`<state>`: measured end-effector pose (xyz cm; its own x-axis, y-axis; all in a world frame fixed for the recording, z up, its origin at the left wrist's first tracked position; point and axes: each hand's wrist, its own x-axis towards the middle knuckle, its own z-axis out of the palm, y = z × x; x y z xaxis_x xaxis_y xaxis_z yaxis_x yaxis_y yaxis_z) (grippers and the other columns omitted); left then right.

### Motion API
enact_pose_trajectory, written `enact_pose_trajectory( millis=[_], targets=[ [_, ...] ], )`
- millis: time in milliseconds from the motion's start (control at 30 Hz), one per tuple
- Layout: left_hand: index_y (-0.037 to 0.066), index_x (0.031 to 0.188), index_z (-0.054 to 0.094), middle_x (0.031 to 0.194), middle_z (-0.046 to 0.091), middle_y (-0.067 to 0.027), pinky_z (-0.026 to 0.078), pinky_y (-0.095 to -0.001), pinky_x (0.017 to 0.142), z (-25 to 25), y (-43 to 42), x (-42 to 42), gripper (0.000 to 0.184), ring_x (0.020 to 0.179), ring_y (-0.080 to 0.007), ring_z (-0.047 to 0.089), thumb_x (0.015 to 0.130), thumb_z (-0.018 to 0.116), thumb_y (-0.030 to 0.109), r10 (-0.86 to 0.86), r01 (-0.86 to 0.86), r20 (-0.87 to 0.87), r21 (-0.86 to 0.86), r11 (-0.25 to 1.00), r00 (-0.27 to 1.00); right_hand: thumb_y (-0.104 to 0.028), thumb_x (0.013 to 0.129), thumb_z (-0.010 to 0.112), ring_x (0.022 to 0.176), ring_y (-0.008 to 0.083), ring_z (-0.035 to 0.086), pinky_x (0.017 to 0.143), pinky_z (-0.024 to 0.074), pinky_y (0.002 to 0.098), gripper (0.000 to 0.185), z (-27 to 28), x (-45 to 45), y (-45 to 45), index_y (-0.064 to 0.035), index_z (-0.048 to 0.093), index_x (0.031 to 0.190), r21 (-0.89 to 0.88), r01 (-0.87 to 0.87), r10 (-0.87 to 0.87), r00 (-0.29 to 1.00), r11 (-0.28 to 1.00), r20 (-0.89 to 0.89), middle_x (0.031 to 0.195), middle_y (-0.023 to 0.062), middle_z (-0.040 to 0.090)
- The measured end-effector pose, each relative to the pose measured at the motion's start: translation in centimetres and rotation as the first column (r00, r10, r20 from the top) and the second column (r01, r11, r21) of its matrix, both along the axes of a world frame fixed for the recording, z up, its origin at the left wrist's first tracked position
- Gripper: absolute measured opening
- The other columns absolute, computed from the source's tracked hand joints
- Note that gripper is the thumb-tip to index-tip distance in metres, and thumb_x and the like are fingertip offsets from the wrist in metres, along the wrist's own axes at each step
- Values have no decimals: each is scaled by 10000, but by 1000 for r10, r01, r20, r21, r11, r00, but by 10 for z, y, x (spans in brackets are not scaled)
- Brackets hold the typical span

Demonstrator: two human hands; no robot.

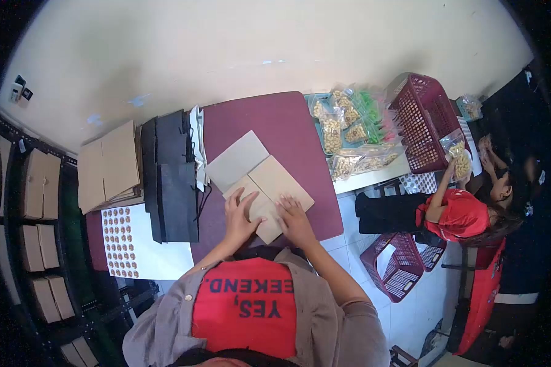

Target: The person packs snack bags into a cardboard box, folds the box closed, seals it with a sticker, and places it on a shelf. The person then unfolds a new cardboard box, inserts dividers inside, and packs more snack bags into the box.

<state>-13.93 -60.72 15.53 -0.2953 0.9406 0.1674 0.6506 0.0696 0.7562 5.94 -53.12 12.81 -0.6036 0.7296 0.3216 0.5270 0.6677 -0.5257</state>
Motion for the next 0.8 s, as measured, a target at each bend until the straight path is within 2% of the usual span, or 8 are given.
enact_pose_trajectory(
  millis=[100,267,333,400,433,633,733,800],
  targets=[
    [207,1324,593,1439,415,-179,316,-505,1085,-8,-4,3,703,1307,-406,357,671,852,245,-3,3,21,-36,999,1000,-184,903,667,1319,325,481,1148,259,514,405,-8,6,8,-100,614,1296,-117,10,7,989,993,148,1348,188,562],
    [194,1257,653,1482,398,-178,284,-556,1098,-20,-7,6,487,1334,-431,329,782,756,215,-71,69,-79,-22,997,994,-442,731,812,1264,297,533,1104,326,487,752,-1,-2,63,-86,563,1345,-62,332,-321,937,941,139,1302,195,595],
    [197,1260,651,1482,396,-178,266,-581,1109,-18,-8,9,466,1346,-444,317,803,736,206,-93,88,-138,-36,995,986,-491,662,850,1207,295,576,1057,388,449,852,-6,4,67,-77,557,1346,-247,362,-346,932,899,107,1262,187,624],
    [199,1261,651,1500,393,-153,219,-633,1123,-16,-10,8,417,1385,-435,306,846,686,185,-106,98,-116,-78,992,988,-521,616,869,1143,305,618,996,451,407,909,-6,9,66,-61,559,1336,-635,260,-270,959,728,83,1216,173,656],
    [200,1263,651,1503,395,-141,211,-641,1125,-18,-11,5,411,1390,-428,310,853,677,179,-122,112,-101,-97,989,987,-506,657,848,1071,312,658,901,512,385,846,-4,9,58,-53,569,1315,-611,303,-272,951,731,145,1164,176,681],
    [185,1212,682,1477,458,-84,183,-660,1130,-15,-21,-12,340,1403,-400,336,893,597,104,-56,28,-230,-124,992,971,-478,744,817,983,334,694,805,559,429,762,7,-1,-19,39,537,1228,-518,569,-437,823,639,364,1082,228,668],
    [171,1153,708,1426,519,-83,166,-658,1136,-27,-10,-23,313,1419,-376,327,902,560,58,2,-24,-256,-82,996,967,-385,824,787,924,345,705,763,591,416,734,10,-16,-41,69,410,1261,-963,191,-385,917,187,107,1089,251,629],
    [167,1141,713,1410,536,-80,157,-656,1139,-28,5,-37,306,1429,-364,315,905,555,52,12,-29,-197,-87,996,980,-286,905,719,911,324,706,744,605,402,631,-17,-19,-38,47,322,1264,-980,32,-321,947,196,-33,1118,247,601]
  ],
)
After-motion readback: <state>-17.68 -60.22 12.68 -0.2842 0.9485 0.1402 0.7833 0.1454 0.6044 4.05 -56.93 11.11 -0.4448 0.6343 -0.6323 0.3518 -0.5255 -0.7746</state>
